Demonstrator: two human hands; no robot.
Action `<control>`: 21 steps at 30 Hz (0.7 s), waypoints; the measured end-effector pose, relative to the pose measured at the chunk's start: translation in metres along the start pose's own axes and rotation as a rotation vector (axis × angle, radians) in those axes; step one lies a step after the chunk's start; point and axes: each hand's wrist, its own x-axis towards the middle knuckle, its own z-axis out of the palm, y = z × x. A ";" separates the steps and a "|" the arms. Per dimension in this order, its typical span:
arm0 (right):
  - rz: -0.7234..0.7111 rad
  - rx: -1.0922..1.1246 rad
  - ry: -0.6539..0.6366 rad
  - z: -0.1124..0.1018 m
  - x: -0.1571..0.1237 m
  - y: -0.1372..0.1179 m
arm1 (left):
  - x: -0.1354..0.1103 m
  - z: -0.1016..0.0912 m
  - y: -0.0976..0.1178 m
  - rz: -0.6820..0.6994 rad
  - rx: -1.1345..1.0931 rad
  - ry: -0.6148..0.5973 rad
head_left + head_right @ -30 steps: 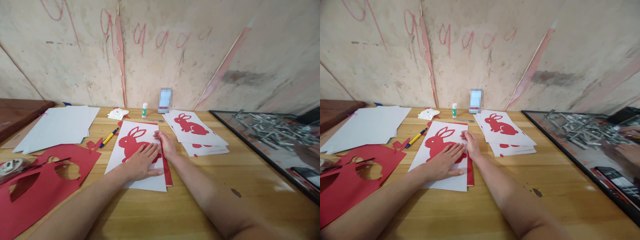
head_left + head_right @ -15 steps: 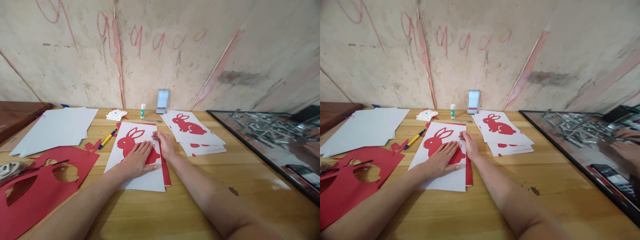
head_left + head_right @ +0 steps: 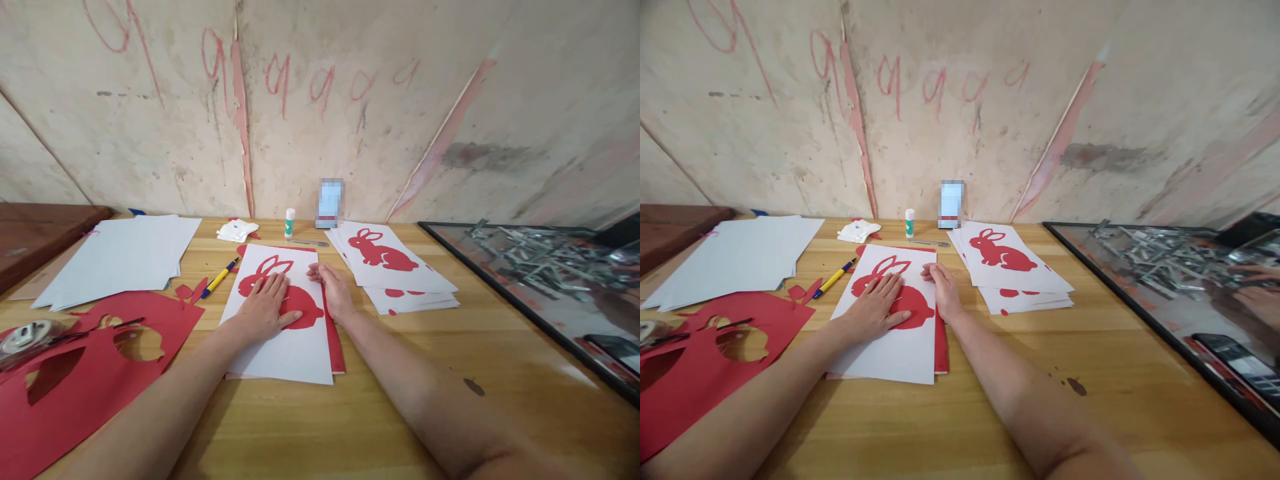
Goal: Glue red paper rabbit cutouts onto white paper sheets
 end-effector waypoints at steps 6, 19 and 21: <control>-0.004 -0.014 0.000 0.001 -0.001 -0.002 | 0.002 -0.001 -0.015 -0.061 0.000 0.085; -0.004 -0.020 -0.002 0.001 -0.002 -0.004 | 0.005 0.000 -0.021 -0.181 0.016 0.072; -0.010 -0.026 -0.006 0.001 -0.002 -0.004 | 0.006 0.000 -0.023 -0.220 0.038 0.106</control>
